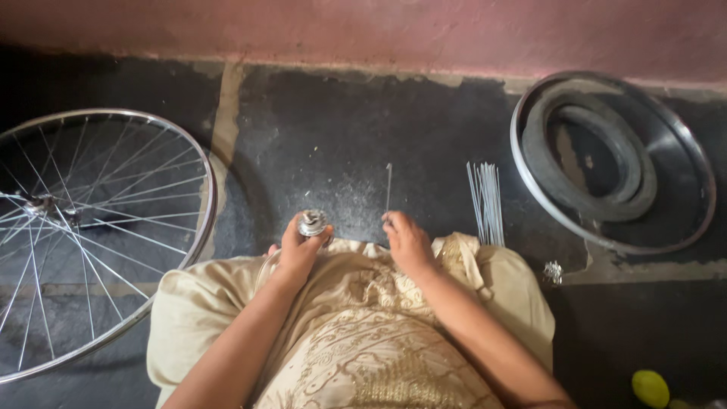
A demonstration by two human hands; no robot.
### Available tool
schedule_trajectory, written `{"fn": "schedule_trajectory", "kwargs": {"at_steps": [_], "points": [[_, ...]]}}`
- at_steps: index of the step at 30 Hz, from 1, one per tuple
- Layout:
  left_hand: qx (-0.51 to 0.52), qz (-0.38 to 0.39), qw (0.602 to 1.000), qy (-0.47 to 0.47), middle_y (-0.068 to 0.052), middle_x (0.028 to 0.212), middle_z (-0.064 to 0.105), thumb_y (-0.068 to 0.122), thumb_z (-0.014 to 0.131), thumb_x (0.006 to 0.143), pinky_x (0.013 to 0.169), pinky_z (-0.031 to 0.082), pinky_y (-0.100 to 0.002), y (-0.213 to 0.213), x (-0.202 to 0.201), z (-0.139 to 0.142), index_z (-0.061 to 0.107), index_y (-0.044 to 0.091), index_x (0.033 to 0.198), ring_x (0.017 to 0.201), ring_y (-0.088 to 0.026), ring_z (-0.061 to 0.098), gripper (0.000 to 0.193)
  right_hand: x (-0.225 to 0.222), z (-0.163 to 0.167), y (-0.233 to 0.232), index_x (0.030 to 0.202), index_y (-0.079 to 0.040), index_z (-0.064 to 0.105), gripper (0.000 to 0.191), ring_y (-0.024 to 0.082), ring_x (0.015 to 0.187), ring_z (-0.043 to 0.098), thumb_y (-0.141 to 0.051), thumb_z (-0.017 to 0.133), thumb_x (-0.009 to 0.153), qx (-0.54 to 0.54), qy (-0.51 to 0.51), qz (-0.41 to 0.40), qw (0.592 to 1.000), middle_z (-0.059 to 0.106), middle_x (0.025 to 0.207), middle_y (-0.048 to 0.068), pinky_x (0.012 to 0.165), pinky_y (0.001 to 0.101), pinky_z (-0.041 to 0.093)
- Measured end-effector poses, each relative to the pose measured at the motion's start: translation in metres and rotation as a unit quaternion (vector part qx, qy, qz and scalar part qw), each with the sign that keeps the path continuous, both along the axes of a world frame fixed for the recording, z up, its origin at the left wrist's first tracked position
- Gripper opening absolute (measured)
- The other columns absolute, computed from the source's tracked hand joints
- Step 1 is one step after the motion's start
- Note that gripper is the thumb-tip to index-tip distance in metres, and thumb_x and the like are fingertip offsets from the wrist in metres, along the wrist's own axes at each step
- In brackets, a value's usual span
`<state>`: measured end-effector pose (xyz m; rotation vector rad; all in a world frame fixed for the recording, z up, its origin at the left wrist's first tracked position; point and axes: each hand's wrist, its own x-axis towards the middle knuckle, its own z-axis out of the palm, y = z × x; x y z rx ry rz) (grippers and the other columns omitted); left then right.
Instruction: The person inserts multiple spokes into the hub flange, then attaches the rim and threads nipples onto the spoke ends. The person continues to secure the spokes to the rim by hand.
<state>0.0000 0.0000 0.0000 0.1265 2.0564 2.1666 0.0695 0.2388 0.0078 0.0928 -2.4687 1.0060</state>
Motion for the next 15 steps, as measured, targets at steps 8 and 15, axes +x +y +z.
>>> {"fn": "schedule_trajectory", "kwargs": {"at_steps": [8,15], "points": [[-0.131,0.023,0.985,-0.115,0.001,0.092,0.071,0.034,0.079,0.085,0.081,0.046,-0.029,0.200,0.088,-0.044,0.073,0.009,0.106,0.086,-0.010,0.059,0.033,0.091,-0.015,0.207,0.109,-0.007,0.059,0.014,0.040,0.096,0.069,-0.012,0.063,0.097,-0.033,-0.041,0.019,0.998,0.071,0.105,0.017,0.078,0.0451,0.057],[-0.080,0.033,0.979,-0.183,-0.007,0.092,0.072,0.041,0.074,0.094,0.076,0.043,-0.033,0.332,0.172,-0.111,0.080,0.002,0.102,0.081,-0.015,0.056,0.040,0.159,-0.110,0.350,0.110,-0.008,0.063,0.016,0.030,0.094,0.075,-0.012,0.065,0.094,-0.132,-0.044,-0.006,0.990,0.075,0.100,0.013,0.077,0.0389,0.059]]}}
